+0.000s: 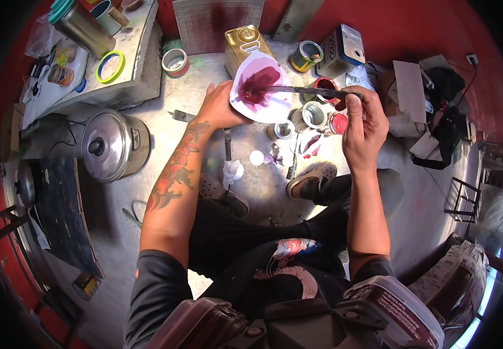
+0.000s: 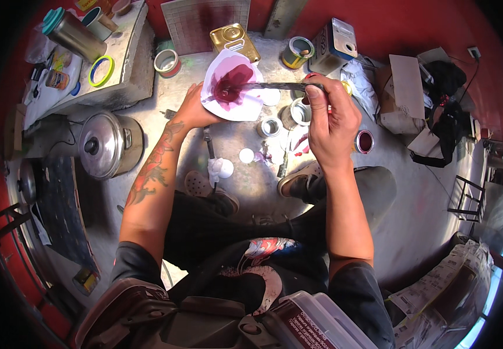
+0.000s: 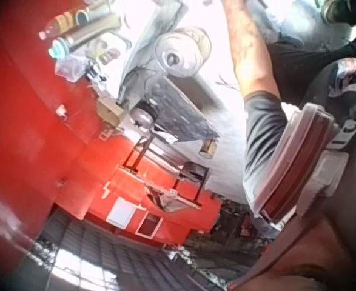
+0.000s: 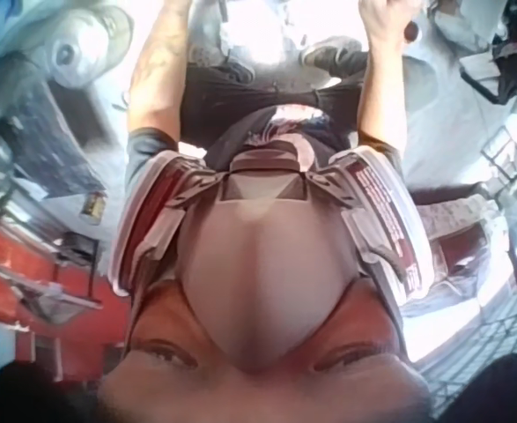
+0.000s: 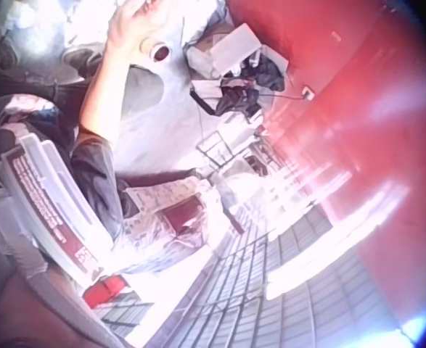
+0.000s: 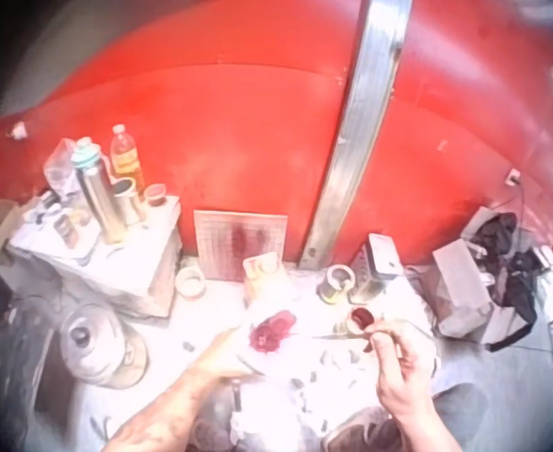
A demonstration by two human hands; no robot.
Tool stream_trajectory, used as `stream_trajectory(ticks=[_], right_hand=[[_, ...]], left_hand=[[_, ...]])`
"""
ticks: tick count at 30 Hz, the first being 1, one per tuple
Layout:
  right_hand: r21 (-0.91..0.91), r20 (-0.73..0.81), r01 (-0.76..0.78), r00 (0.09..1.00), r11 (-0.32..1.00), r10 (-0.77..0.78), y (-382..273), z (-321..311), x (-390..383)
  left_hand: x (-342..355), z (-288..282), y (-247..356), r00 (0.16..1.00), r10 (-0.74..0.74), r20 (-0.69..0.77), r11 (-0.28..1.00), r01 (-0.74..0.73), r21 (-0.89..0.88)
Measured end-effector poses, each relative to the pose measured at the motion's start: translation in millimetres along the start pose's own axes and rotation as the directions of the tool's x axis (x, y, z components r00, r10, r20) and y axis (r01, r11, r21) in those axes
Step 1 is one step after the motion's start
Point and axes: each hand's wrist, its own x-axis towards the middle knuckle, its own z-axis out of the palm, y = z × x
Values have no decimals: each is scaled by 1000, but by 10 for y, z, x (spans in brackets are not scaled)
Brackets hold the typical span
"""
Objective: The person pours dark red paint from a can into a white plastic funnel, then uses a stick to stir the paint inside the funnel. The person then pours the mixed paint from the funnel into a metal paint can.
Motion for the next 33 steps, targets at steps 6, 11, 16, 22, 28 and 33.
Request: stream_trajectory(ticks=[6,11,16,22,28,33], right_hand=[[8,12,0,1000,1000,0,27,-5,-12],[25,45,-49,998,998,48,11,-17,-30],[45,67,-81,995,996,78,-11,-17,-41],[-5,62,-34,998,999,34,22,-31,-33],[-35,33,15,999,999,-14,36,-27,8],[-40,27,22,999,999,-20,-4,-15,-7]], left_hand=[[15,-11,13,999,-12,45,1000,11,15],[-3,-45,86,999,-21,25,1000,20,23],[-11,-49,95,1000,6,18,1000,-6,21],[5,5,26,999,35,-5,999,-35,0],[-1,-18,52,1000,21,17,1000,-21,-4],[10,25,-10,997,67,-29,998,-67,1]])
